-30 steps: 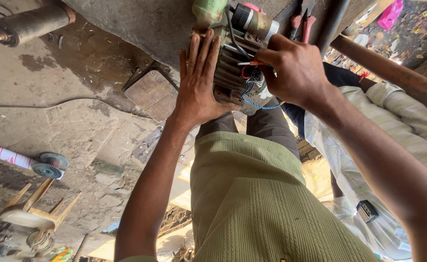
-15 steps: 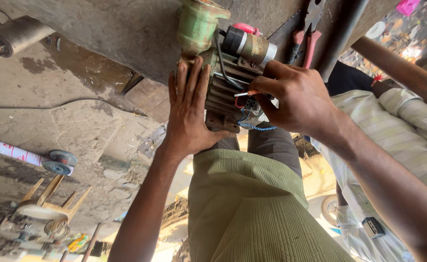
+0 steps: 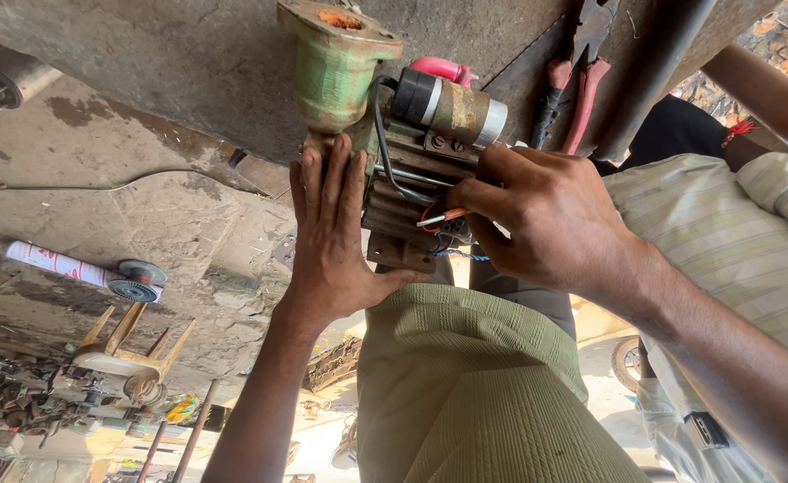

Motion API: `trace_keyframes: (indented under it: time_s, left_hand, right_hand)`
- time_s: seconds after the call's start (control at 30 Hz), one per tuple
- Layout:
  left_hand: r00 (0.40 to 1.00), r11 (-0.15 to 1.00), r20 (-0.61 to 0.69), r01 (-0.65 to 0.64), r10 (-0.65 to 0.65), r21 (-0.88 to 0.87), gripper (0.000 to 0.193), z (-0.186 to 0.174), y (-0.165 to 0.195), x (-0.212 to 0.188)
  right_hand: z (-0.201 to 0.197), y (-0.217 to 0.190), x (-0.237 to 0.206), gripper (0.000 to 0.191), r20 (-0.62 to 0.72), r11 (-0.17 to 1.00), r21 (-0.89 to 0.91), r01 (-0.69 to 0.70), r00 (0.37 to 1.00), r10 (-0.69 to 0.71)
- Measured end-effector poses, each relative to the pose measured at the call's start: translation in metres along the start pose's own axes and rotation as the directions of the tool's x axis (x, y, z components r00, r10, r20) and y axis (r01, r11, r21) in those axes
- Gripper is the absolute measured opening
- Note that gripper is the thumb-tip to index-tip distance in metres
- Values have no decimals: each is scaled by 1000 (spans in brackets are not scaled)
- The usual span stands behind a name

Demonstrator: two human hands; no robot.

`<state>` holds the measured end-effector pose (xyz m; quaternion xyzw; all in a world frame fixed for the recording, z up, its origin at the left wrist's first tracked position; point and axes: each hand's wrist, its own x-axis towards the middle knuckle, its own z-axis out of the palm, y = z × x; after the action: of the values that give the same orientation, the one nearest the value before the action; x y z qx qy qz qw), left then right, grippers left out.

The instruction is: The person repairs an electrical motor by stripping wires with pliers, connecting them to terminals, and tightening screws with a screwdriver. They also handle a small container and a power strip during the process.

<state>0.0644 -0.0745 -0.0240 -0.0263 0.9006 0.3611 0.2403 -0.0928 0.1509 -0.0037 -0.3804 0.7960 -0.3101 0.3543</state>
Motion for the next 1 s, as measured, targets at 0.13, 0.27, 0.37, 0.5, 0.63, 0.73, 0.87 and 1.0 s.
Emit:
trace_keyframes:
  time_s: [0.13,0.27,0.37,0.5,0.63,0.73,0.87,1.0]
  left_hand:
    - [1000,1000,-8,-17,17,-7,150,2,-1,-1]
    - [1000,1000,5,4,-4,-2,151,3,-2,-2]
    - [1000,1000,8,0,0,10,151,3,-2,-2]
    - [1000,1000,-5,-12,12,23,151,3,-3,-1]
    - [1000,1000,-14,-20,20,18,151,4,-4,-4]
    - [999,1000,-26,-19,19,4,150,5,-5,-6]
    - [992,997,-105,-73,69,-32,153,1,-5,-8]
    - [981,996,-178,-82,74,-37,149,-6,12,-21]
  right_hand:
    - [0,3,-2,17,-9,1000,11,-16,1000,16]
    - [2,2,-2,23,3,1000,7,1,1000,-1]
    - [0,-2,0,26,16,1000,-4,16,1000,-16]
    - [-8,-3,2,29,33,999,31,18,999,-19]
    - [-9,-7,1,29,-29,998,1,58,998,-58]
    - [-2,-14,-2,26,-31,998,48,33,999,-32]
    - [-3,-8,-20,24,-197,974,162,-158,962,189]
    - [3,13,-40,32,-441,933,138,-332,823,358]
